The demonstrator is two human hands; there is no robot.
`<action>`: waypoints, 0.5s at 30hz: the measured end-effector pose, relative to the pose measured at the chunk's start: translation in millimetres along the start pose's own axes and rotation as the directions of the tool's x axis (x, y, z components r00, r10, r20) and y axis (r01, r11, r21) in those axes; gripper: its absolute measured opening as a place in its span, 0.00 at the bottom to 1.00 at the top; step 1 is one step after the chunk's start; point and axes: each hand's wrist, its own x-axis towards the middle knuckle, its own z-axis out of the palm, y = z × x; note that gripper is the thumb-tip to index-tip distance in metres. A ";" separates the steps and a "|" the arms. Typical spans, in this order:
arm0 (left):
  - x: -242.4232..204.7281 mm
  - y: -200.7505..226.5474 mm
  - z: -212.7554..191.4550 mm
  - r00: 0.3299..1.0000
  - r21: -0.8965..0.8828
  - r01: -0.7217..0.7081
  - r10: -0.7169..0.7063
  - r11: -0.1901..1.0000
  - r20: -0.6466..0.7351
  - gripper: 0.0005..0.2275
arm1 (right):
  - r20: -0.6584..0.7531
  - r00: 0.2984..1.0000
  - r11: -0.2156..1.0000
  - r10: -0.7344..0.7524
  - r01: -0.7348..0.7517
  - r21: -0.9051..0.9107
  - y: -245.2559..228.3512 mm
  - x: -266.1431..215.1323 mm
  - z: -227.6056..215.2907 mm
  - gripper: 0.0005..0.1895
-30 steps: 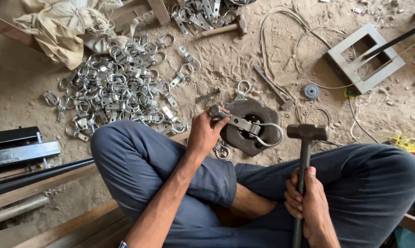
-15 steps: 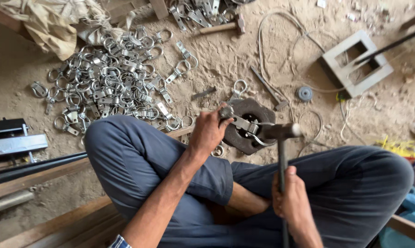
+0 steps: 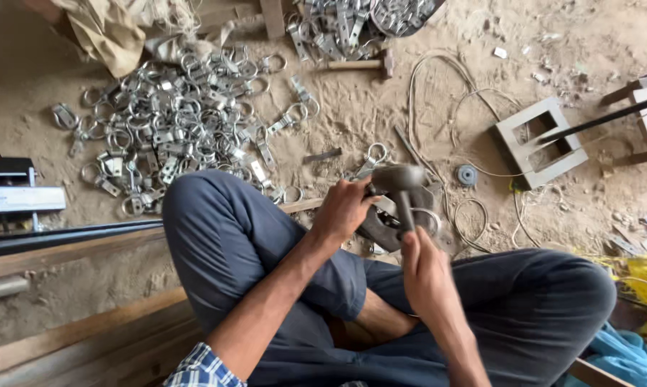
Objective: The person sits cross-legged on the floor and uses a hammer to strike a metal part held against a circular metal base. They repeatedly adjust the metal part and strike it with the hammer, surrounded by a pile of similar metal parts.
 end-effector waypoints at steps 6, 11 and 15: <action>12.7 10.1 -10.4 0.982 -0.156 0.162 -0.143 0.974 0.126 0.19 | 0.502 0.837 -0.127 0.217 -0.486 0.865 31.3 -48.5 13.0 0.23; 1.7 -0.8 -22.6 0.994 -0.230 0.106 -0.110 0.967 -0.006 0.12 | 0.465 0.777 0.030 0.424 -0.525 0.851 45.5 -63.8 -9.3 0.32; -0.5 -4.6 -21.6 0.991 -0.271 0.021 -0.056 0.962 -0.124 0.09 | 0.532 0.683 -0.061 0.500 -0.585 0.809 28.5 -51.8 -23.9 0.33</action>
